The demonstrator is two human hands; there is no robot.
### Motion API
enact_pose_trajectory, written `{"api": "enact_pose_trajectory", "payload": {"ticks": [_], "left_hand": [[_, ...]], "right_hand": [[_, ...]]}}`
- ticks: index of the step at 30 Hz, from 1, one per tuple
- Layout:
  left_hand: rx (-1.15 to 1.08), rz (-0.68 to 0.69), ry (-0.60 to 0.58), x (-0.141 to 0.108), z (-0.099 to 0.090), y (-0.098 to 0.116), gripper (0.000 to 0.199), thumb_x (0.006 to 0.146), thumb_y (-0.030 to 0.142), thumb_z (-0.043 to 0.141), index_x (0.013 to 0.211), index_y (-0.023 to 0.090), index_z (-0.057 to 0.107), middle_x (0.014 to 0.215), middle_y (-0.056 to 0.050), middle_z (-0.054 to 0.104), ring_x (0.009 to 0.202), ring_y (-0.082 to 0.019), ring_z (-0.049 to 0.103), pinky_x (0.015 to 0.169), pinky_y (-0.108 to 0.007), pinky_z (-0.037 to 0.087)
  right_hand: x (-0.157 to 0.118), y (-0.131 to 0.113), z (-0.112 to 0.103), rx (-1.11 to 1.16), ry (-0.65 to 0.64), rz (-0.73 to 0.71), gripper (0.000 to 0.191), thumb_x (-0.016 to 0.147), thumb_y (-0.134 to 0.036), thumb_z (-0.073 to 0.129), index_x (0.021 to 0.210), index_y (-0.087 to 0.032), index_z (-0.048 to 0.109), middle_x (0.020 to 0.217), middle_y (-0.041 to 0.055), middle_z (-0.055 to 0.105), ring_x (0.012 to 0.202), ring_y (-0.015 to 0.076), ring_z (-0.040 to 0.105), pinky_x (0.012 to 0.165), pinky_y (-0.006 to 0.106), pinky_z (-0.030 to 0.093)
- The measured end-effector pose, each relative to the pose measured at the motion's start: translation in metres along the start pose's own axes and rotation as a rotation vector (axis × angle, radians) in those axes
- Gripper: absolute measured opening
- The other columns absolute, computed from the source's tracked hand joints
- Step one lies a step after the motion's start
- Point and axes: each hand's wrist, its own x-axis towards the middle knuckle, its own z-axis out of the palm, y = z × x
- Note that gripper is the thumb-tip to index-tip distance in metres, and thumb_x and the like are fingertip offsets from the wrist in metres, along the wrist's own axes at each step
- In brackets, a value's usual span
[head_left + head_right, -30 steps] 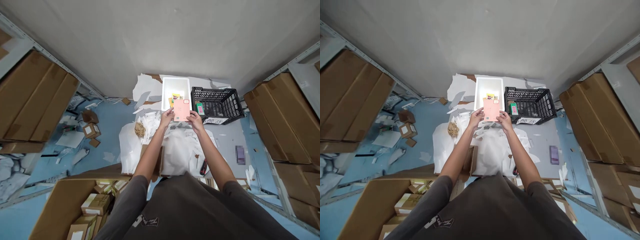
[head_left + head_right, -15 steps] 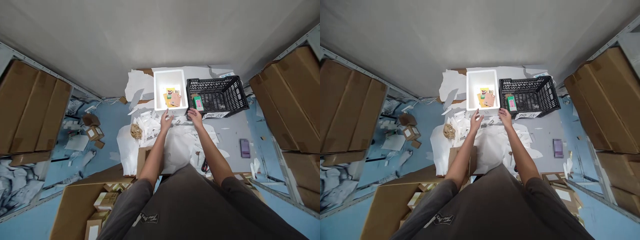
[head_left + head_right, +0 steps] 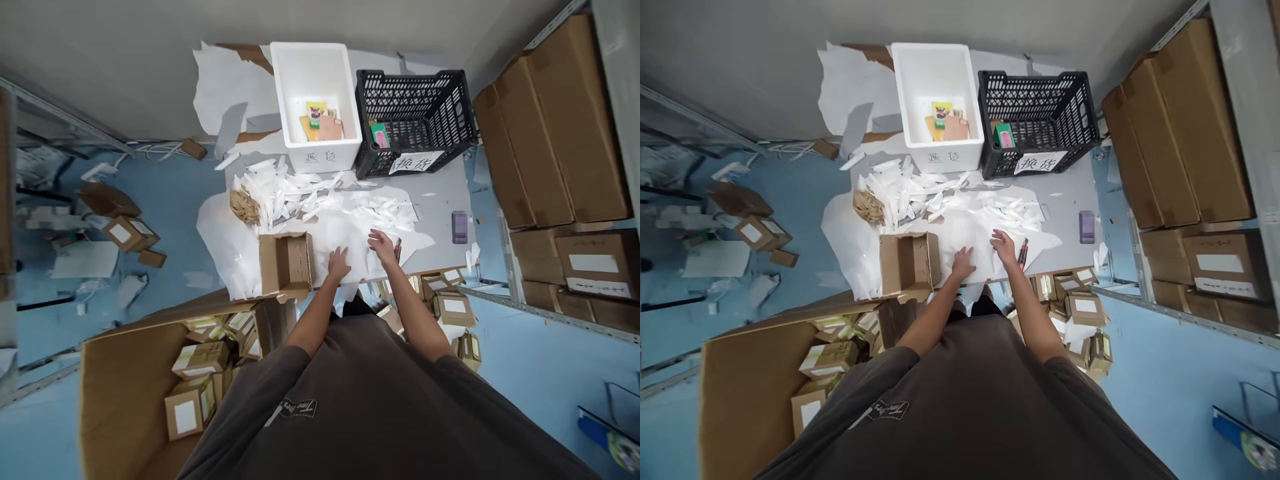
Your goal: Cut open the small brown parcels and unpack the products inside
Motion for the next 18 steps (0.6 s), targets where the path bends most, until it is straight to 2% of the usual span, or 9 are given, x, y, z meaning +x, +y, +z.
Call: {"api": "enact_pose_trajectory", "payload": {"ticks": [2, 4, 7, 10, 12, 14, 16, 18], "left_hand": [[0.116, 0.034, -0.017, -0.016, 0.017, -0.014, 0.09, 0.075, 0.022, 0.084, 0.16, 0.024, 0.055, 0.179, -0.018, 0.031, 0.167, -0.045, 0.017, 0.129, -0.061, 0.028], [0.167, 0.065, -0.007, -0.027, 0.028, -0.023, 0.083, 0.079, 0.018, 0.079, 0.158, 0.025, 0.057, 0.18, -0.016, 0.03, 0.169, -0.043, 0.012, 0.13, -0.062, 0.024], [0.159, 0.069, 0.039, -0.034, 0.039, -0.031, 0.068, 0.085, 0.013, 0.069, 0.152, 0.027, 0.065, 0.175, -0.015, 0.039, 0.166, -0.041, 0.021, 0.128, -0.062, 0.027], [0.122, 0.03, 0.118, -0.037, 0.046, -0.035, 0.05, 0.09, 0.009, 0.059, 0.133, 0.025, 0.078, 0.161, -0.015, 0.054, 0.158, -0.037, 0.034, 0.123, -0.058, 0.037], [0.048, 0.004, 0.173, -0.04, 0.047, -0.035, 0.042, 0.091, 0.008, 0.055, 0.119, 0.024, 0.083, 0.149, -0.015, 0.062, 0.15, -0.035, 0.042, 0.122, -0.052, 0.041], [-0.085, -0.005, 0.244, -0.046, 0.043, -0.033, 0.04, 0.09, 0.009, 0.055, 0.113, 0.023, 0.084, 0.137, -0.014, 0.067, 0.14, -0.032, 0.052, 0.121, -0.049, 0.044], [-0.246, 0.014, 0.329, -0.055, 0.033, -0.027, 0.037, 0.089, 0.012, 0.056, 0.11, 0.024, 0.084, 0.128, -0.012, 0.069, 0.13, -0.029, 0.06, 0.119, -0.047, 0.047], [-0.388, 0.064, 0.391, -0.065, 0.019, -0.018, 0.03, 0.09, 0.017, 0.058, 0.104, 0.023, 0.084, 0.123, -0.011, 0.071, 0.123, -0.027, 0.065, 0.116, -0.044, 0.05]], "right_hand": [[-0.012, 0.026, -0.003, -0.017, -0.015, 0.048, 0.063, 0.071, -0.055, 0.073, 0.126, -0.024, 0.071, 0.12, 0.0106, 0.075, 0.103, 0.0251, 0.07, 0.085, 0.042, 0.06], [-0.019, 0.05, -0.005, -0.056, -0.055, 0.053, 0.062, 0.07, -0.053, 0.074, 0.125, -0.024, 0.072, 0.12, 0.0107, 0.074, 0.103, 0.0256, 0.07, 0.088, 0.045, 0.061], [-0.024, 0.079, -0.007, -0.183, -0.126, -0.009, 0.059, 0.071, -0.044, 0.076, 0.126, -0.023, 0.073, 0.13, 0.0127, 0.072, 0.115, 0.029, 0.068, 0.1, 0.051, 0.059], [-0.022, 0.095, -0.005, -0.361, -0.166, -0.102, 0.063, 0.068, -0.03, 0.079, 0.131, -0.023, 0.075, 0.15, 0.0157, 0.062, 0.141, 0.0346, 0.056, 0.12, 0.055, 0.047], [-0.019, 0.097, -0.004, -0.427, -0.185, -0.135, 0.068, 0.066, -0.024, 0.082, 0.133, -0.023, 0.075, 0.161, 0.016, 0.053, 0.151, 0.037, 0.048, 0.127, 0.056, 0.039], [-0.017, 0.091, -0.006, -0.42, -0.201, -0.137, 0.073, 0.065, -0.023, 0.084, 0.136, -0.023, 0.073, 0.165, 0.0156, 0.048, 0.154, 0.0382, 0.044, 0.128, 0.056, 0.038], [-0.019, 0.079, -0.01, -0.354, -0.247, -0.132, 0.077, 0.065, -0.027, 0.087, 0.141, -0.024, 0.071, 0.165, 0.0152, 0.048, 0.154, 0.0377, 0.045, 0.125, 0.056, 0.042], [-0.025, 0.061, -0.015, -0.251, -0.358, -0.131, 0.082, 0.066, -0.035, 0.089, 0.145, -0.025, 0.067, 0.16, 0.0145, 0.054, 0.148, 0.036, 0.051, 0.117, 0.054, 0.049]]}}
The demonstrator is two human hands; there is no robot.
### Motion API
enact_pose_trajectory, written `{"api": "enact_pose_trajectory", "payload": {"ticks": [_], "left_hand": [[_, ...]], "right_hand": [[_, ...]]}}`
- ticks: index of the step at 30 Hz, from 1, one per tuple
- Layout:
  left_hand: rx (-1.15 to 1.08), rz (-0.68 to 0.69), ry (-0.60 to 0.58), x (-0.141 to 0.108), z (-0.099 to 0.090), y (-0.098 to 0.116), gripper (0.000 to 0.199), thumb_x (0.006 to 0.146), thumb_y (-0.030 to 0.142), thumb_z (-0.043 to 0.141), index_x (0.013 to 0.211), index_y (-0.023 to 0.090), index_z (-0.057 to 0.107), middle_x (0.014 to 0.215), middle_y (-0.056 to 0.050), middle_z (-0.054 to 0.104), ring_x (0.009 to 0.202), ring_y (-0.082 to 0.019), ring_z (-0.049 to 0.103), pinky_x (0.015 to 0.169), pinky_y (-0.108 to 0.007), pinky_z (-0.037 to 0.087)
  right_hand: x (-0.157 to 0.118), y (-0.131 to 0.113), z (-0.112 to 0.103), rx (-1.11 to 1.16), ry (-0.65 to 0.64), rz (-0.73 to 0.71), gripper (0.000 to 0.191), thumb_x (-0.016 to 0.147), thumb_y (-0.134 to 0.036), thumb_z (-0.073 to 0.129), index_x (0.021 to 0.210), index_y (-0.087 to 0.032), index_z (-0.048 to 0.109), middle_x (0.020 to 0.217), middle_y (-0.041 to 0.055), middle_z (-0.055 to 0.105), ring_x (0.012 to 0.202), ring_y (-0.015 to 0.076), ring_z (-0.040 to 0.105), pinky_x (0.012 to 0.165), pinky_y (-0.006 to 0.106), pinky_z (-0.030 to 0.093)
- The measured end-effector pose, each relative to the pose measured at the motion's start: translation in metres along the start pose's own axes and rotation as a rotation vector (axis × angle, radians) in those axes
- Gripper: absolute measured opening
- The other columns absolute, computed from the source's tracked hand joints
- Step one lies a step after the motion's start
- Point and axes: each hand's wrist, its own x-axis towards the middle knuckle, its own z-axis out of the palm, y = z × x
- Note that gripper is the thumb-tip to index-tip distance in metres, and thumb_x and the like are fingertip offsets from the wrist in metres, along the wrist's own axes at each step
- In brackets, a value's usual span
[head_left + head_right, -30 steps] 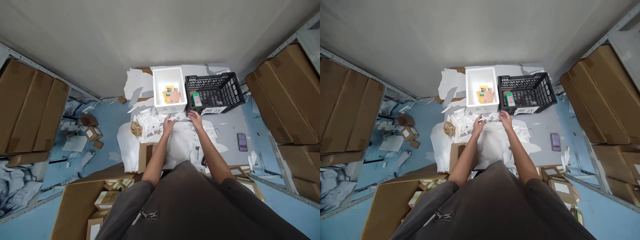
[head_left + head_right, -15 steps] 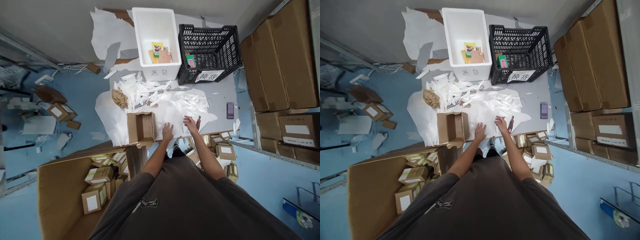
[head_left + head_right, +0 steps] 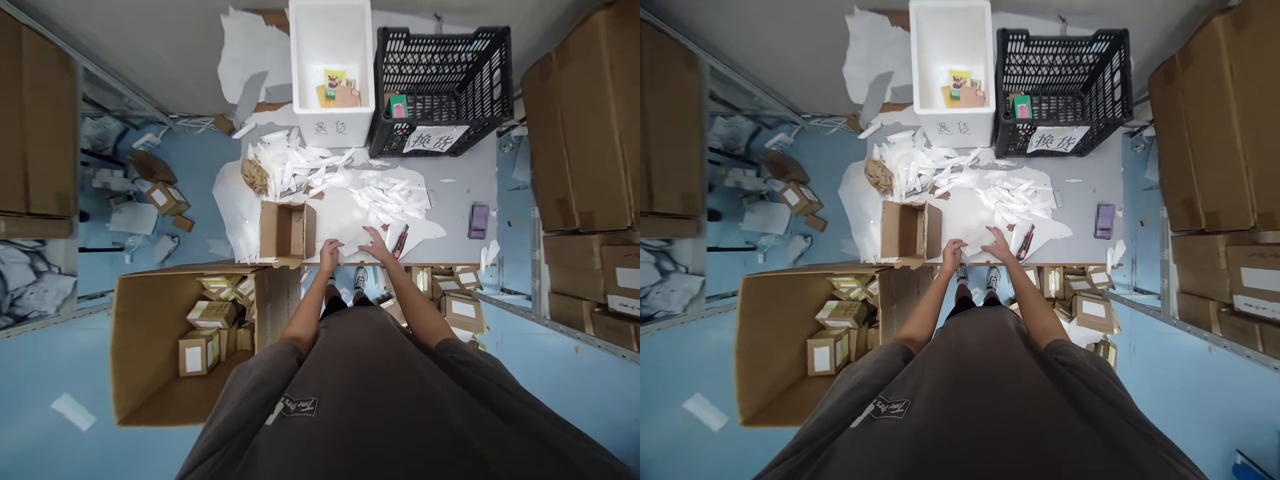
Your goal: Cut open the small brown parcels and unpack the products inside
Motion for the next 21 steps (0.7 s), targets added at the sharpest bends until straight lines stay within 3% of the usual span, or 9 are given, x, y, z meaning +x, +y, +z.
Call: {"api": "enact_pose_trajectory", "payload": {"ticks": [2, 5, 8, 10, 12, 16, 18, 21], "left_hand": [[-0.117, 0.052, 0.012, -0.005, -0.012, 0.018, 0.023, 0.09, 0.022, 0.061, 0.1, 0.022, 0.082, 0.119, -0.011, 0.073, 0.12, -0.025, 0.067, 0.114, -0.042, 0.05], [-0.285, 0.1, 0.004, -0.014, -0.025, 0.046, 0.021, 0.088, 0.029, 0.069, 0.105, 0.021, 0.078, 0.116, -0.011, 0.075, 0.116, -0.024, 0.07, 0.113, -0.043, 0.051], [-0.437, 0.122, -0.048, -0.026, -0.043, 0.07, 0.042, 0.083, 0.036, 0.079, 0.121, 0.02, 0.07, 0.113, -0.011, 0.077, 0.113, -0.024, 0.074, 0.109, -0.045, 0.054], [-0.453, 0.174, -0.116, -0.034, -0.066, 0.079, 0.055, 0.083, 0.039, 0.081, 0.132, 0.02, 0.065, 0.116, -0.012, 0.078, 0.116, -0.026, 0.074, 0.109, -0.045, 0.055], [-0.343, 0.24, -0.08, -0.044, -0.102, 0.081, 0.058, 0.086, 0.037, 0.08, 0.139, 0.021, 0.065, 0.126, -0.014, 0.077, 0.124, -0.028, 0.071, 0.113, -0.047, 0.053], [0.11, 0.233, 0.209, -0.059, -0.183, 0.061, 0.047, 0.088, 0.023, 0.074, 0.136, 0.022, 0.073, 0.139, -0.014, 0.072, 0.135, -0.035, 0.063, 0.123, -0.052, 0.045], [0.337, 0.188, 0.184, -0.06, -0.21, 0.043, 0.045, 0.088, 0.016, 0.07, 0.132, 0.022, 0.076, 0.137, -0.014, 0.073, 0.137, -0.037, 0.06, 0.124, -0.054, 0.045], [0.639, 0.145, 0.003, -0.055, -0.223, 0.016, 0.043, 0.084, 0.017, 0.077, 0.127, 0.022, 0.08, 0.146, -0.013, 0.069, 0.153, -0.039, 0.047, 0.126, -0.053, 0.046]], "right_hand": [[-0.009, -0.02, -0.001, 0.105, -0.14, -0.059, 0.085, 0.066, -0.04, 0.091, 0.145, -0.025, 0.064, 0.151, 0.0141, 0.063, 0.139, 0.0336, 0.059, 0.111, 0.05, 0.053], [-0.022, -0.053, 0.014, 0.2, -0.268, -0.183, 0.08, 0.064, -0.04, 0.091, 0.138, -0.021, 0.066, 0.137, 0.0127, 0.07, 0.128, 0.0304, 0.065, 0.11, 0.045, 0.052], [-0.026, -0.084, 0.04, 0.222, -0.232, -0.271, 0.061, 0.064, -0.04, 0.086, 0.121, -0.02, 0.07, 0.124, 0.0098, 0.073, 0.118, 0.0286, 0.068, 0.107, 0.042, 0.053], [-0.021, -0.103, 0.056, 0.207, -0.19, -0.303, 0.045, 0.068, -0.04, 0.08, 0.107, -0.021, 0.071, 0.113, 0.008, 0.074, 0.108, 0.0276, 0.069, 0.101, 0.041, 0.055], [-0.011, -0.123, 0.069, 0.169, -0.151, -0.317, 0.03, 0.07, -0.039, 0.076, 0.095, -0.022, 0.07, 0.101, 0.0066, 0.074, 0.1, 0.0269, 0.069, 0.097, 0.041, 0.055], [0.016, -0.17, 0.097, 0.082, -0.003, -0.416, 0.014, 0.076, -0.034, 0.071, 0.085, -0.023, 0.069, 0.096, 0.0063, 0.073, 0.098, 0.0261, 0.068, 0.096, 0.04, 0.055], [0.027, -0.195, 0.121, 0.014, -0.008, -0.518, 0.012, 0.083, -0.032, 0.068, 0.089, -0.023, 0.071, 0.105, 0.0081, 0.075, 0.105, 0.026, 0.069, 0.1, 0.038, 0.054], [0.039, -0.22, 0.167, -0.293, -0.149, -0.533, 0.017, 0.09, -0.026, 0.064, 0.102, -0.02, 0.076, 0.121, 0.0118, 0.076, 0.118, 0.0263, 0.069, 0.106, 0.035, 0.052]]}}
